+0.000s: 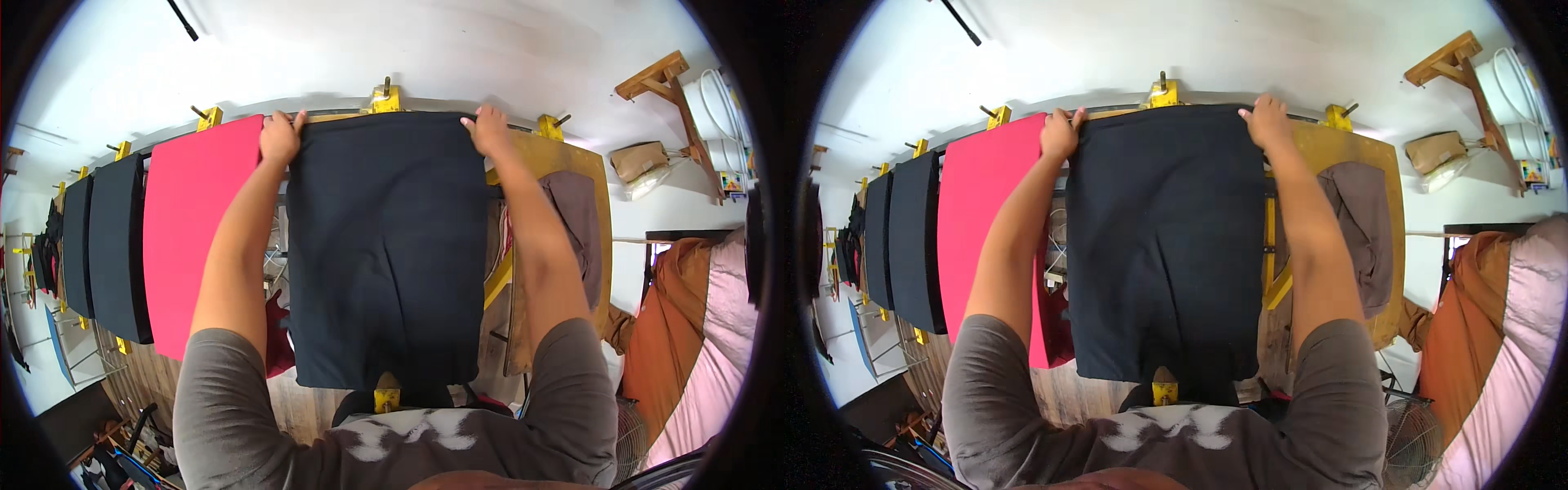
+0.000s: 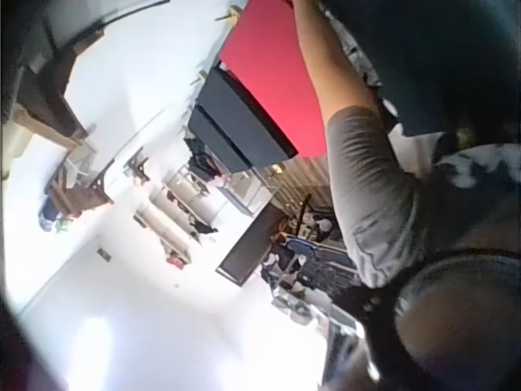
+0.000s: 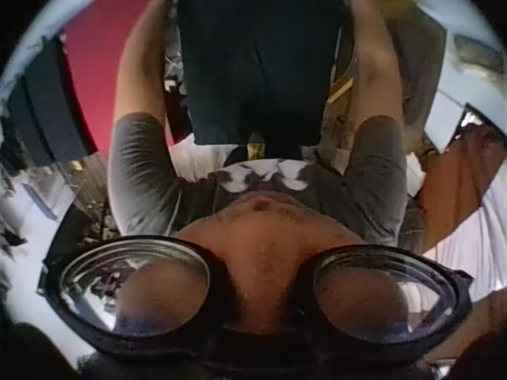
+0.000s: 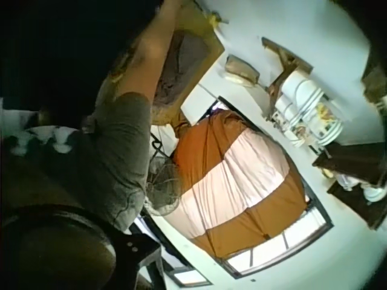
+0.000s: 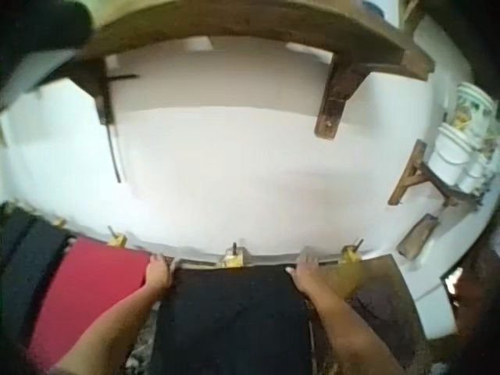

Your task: Placing and aligning t-shirts onto screen printing platens.

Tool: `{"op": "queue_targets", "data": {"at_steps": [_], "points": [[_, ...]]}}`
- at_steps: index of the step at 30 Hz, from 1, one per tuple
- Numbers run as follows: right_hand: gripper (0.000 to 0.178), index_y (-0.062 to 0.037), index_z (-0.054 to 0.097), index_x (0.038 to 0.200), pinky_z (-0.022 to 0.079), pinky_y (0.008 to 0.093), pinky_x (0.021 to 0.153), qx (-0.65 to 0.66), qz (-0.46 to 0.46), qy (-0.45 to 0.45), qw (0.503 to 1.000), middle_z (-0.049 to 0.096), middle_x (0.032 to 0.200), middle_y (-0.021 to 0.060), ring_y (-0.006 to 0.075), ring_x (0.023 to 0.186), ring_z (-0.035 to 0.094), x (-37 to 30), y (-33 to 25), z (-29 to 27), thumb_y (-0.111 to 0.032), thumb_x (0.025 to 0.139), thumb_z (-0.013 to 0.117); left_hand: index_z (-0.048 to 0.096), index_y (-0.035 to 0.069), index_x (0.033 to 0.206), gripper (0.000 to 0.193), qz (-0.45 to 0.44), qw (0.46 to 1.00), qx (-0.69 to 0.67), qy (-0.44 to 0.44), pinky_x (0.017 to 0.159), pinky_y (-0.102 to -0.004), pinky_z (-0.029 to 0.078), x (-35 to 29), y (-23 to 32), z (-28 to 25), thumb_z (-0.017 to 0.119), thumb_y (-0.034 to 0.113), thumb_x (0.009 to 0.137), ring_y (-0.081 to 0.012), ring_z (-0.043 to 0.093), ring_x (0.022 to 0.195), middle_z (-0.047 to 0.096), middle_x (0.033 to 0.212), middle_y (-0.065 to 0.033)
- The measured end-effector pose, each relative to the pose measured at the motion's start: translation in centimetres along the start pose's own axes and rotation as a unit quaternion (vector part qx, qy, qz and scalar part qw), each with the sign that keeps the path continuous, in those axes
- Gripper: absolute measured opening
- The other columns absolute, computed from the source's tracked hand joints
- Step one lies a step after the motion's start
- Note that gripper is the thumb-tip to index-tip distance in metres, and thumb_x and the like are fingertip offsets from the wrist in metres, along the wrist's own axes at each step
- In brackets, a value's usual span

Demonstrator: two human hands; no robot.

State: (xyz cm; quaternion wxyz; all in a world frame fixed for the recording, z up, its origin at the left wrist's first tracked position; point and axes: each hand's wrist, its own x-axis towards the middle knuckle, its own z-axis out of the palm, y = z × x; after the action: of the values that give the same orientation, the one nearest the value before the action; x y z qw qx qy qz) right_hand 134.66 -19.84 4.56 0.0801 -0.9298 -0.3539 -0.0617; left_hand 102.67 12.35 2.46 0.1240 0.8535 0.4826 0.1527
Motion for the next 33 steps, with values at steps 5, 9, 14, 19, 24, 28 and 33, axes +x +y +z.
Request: {"op": "queue_targets", "data": {"at_steps": [5, 9, 14, 19, 24, 28, 33], "points": [[0.049, -0.0026, 0.052, 0.13, 0.04, 0.0486, 0.102, 0.179, -0.074, 0.137, 0.971, 0.056, 0.123, 0.0204, 0.04, 0.119, 0.05, -14.2, -3.6, -5.8, -0.031, 0.093, 0.069, 0.061, 0.002, 0.112, 0.022, 0.164, 0.948, -0.211, 0.171, 0.095, -0.0432, 0.046, -10.9, 0.1, -5.2, 0.059, 0.02, 0.1, -0.0354, 0.056, 0.111, 0.062, 0.113, -0.0176], [0.047, -0.0009, 0.053, 0.127, 0.041, 0.0465, 0.1, 0.206, 0.002, 0.104, 0.973, 0.056, 0.12, 0.0192, 0.0384, 0.113, 0.053, -31.0, -3.6, -11.2, -0.03, 0.094, 0.068, 0.061, -0.001, 0.105, 0.011, 0.065, 0.938, -0.328, 0.093, 0.085, -0.0296, 0.048, -26.1, -3.8, -12.9, 0.058, 0.009, 0.101, -0.0158, 0.058, 0.094, 0.061, 0.098, -0.0078], [0.05, 0.0033, 0.055, 0.124, 0.045, 0.0489, 0.096, 0.29, 0.16, -0.031, 0.943, 0.058, 0.121, 0.0268, 0.0456, 0.111, 0.057, -50.1, -2.2, -10.9, -0.041, 0.1, 0.058, 0.059, -0.003, 0.111, 0.03, -0.057, 0.948, -0.308, -0.047, 0.066, -0.0293, 0.047, -46.8, -11.4, -13.6, 0.069, 0.021, 0.095, -0.0138, 0.053, 0.07, 0.06, 0.087, -0.0079], [0.062, 0.0053, 0.059, 0.099, 0.05, 0.0538, 0.081, 0.173, 0.211, -0.14, 0.952, 0.065, 0.093, 0.0335, 0.052, 0.092, 0.063, -56.3, -2.0, -10.6, -0.053, 0.105, 0.037, 0.064, -0.006, 0.1, 0.053, -0.187, 0.905, -0.272, -0.267, 0.065, -0.0376, 0.049, -52.6, -11.6, -15.0, 0.063, 0.047, 0.098, -0.0239, 0.065, 0.073, 0.066, 0.079, -0.0197], [0.057, 0.0046, 0.059, 0.086, 0.054, 0.0469, 0.066, 0.255, 0.201, -0.153, 0.933, 0.065, 0.07, 0.0256, 0.041, 0.067, 0.069, -56.2, -1.3, -12.3, -0.048, 0.104, 0.047, 0.066, -0.002, 0.076, 0.047, -0.182, 0.909, -0.336, -0.169, 0.054, -0.0313, 0.043, -53.7, -12.3, -16.0, 0.071, 0.042, 0.093, -0.0124, 0.051, 0.052, 0.057, 0.057, -0.0052], [0.045, 0.0004, 0.059, 0.076, 0.053, 0.0387, 0.056, 0.294, 0.204, -0.062, 0.932, 0.064, 0.058, 0.0137, 0.022, 0.054, 0.069, -56.8, 0.9, -11.1, -0.039, 0.099, 0.063, 0.067, 0.002, 0.072, 0.033, -0.192, 0.887, -0.408, -0.103, 0.05, -0.0251, 0.038, -54.0, -14.9, -14.9, 0.08, 0.028, 0.088, -0.005, 0.047, 0.053, 0.056, 0.058, 0.0032], [0.046, -0.0005, 0.061, 0.073, 0.05, 0.0355, 0.052, 0.21, 0.211, -0.036, 0.954, 0.066, 0.058, 0.0094, 0.0171, 0.052, 0.067, -56.3, 4.1, -13.1, -0.039, 0.099, 0.063, 0.065, 0.003, 0.074, 0.028, -0.186, 0.892, -0.404, -0.086, 0.051, -0.0232, 0.041, -53.8, -17.7, -17.8, 0.079, 0.021, 0.089, -0.0053, 0.052, 0.055, 0.061, 0.062, 0.0007]]}}
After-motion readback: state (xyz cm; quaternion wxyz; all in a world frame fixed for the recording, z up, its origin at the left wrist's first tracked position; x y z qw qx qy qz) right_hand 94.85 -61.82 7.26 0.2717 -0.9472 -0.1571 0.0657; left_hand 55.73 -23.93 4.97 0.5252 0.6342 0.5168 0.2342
